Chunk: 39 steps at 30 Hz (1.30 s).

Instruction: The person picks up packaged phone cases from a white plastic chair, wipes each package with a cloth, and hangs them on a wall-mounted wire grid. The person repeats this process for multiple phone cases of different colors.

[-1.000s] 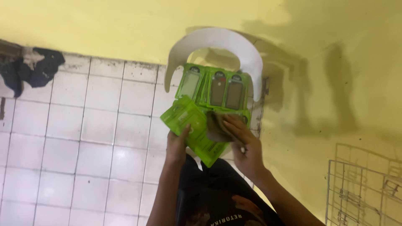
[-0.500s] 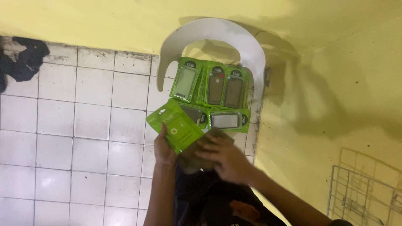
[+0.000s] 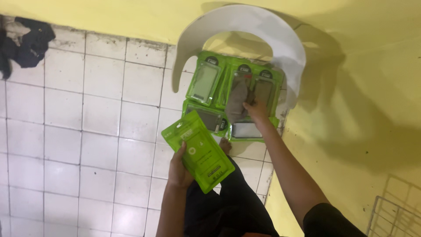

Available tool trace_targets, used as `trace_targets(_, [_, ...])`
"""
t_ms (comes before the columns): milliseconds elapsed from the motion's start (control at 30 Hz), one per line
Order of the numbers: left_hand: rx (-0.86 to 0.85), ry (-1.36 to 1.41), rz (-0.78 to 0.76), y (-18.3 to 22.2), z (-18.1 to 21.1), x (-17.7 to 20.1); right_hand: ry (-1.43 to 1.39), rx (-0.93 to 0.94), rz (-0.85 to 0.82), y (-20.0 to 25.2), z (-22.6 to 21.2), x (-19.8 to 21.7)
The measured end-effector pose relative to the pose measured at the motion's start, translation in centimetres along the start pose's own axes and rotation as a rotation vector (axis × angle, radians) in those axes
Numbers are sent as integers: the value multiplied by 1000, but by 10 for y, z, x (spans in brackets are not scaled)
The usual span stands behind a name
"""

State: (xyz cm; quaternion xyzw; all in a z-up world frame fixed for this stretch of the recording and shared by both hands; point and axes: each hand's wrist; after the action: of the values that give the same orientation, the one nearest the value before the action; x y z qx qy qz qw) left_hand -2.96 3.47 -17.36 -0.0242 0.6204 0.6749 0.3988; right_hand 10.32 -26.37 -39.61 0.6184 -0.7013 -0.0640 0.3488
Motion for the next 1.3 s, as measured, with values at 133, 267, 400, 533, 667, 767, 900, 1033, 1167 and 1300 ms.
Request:
trace_targets(133, [-49,0,-90,19,8,4,-60,-23,12,3,4,5])
trace_targets(267, [-67,18,-81,39,22,12,112,213,142,21,-6,23])
trace_targets(400, [-158,-69,15,60,42,29,418,313,199,77,-51,17])
trace_targets(533, [-363,-261,200,92,63,37,-39,402,-210,195,-150,-35])
trace_targets(667, [-635,-843,325,137,89,34,-67,557,-719,330,-255,-103])
trace_targets(767, [-974,-1078,196,178,125,41,50,401,-838,380,-318,-158])
trace_targets(900, [-1025,-1151,128,237,194,81,23,400,-629,396,-359,-205])
trace_targets(1033, [-1141,-1032,298,276,253,120,-207,471,-802,390,-391,-246])
trace_targets(1167, [-1249,-861,274,289,310,149,-405,396,-953,401,-425,-295])
trace_targets(1300, [-1192,-725,244,281,366,161,-403,397,-992,411,-474,-343])
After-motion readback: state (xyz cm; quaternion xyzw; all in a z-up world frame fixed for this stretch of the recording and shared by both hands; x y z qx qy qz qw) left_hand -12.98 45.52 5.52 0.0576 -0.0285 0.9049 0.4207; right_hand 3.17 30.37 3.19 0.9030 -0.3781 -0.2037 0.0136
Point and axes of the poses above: each hand's wrist, its own y-axis away from the middle knuckle, its own x-axis out of the back of the hand, z = x × y, and after that the axes turned 3 degrees about z, right-handed
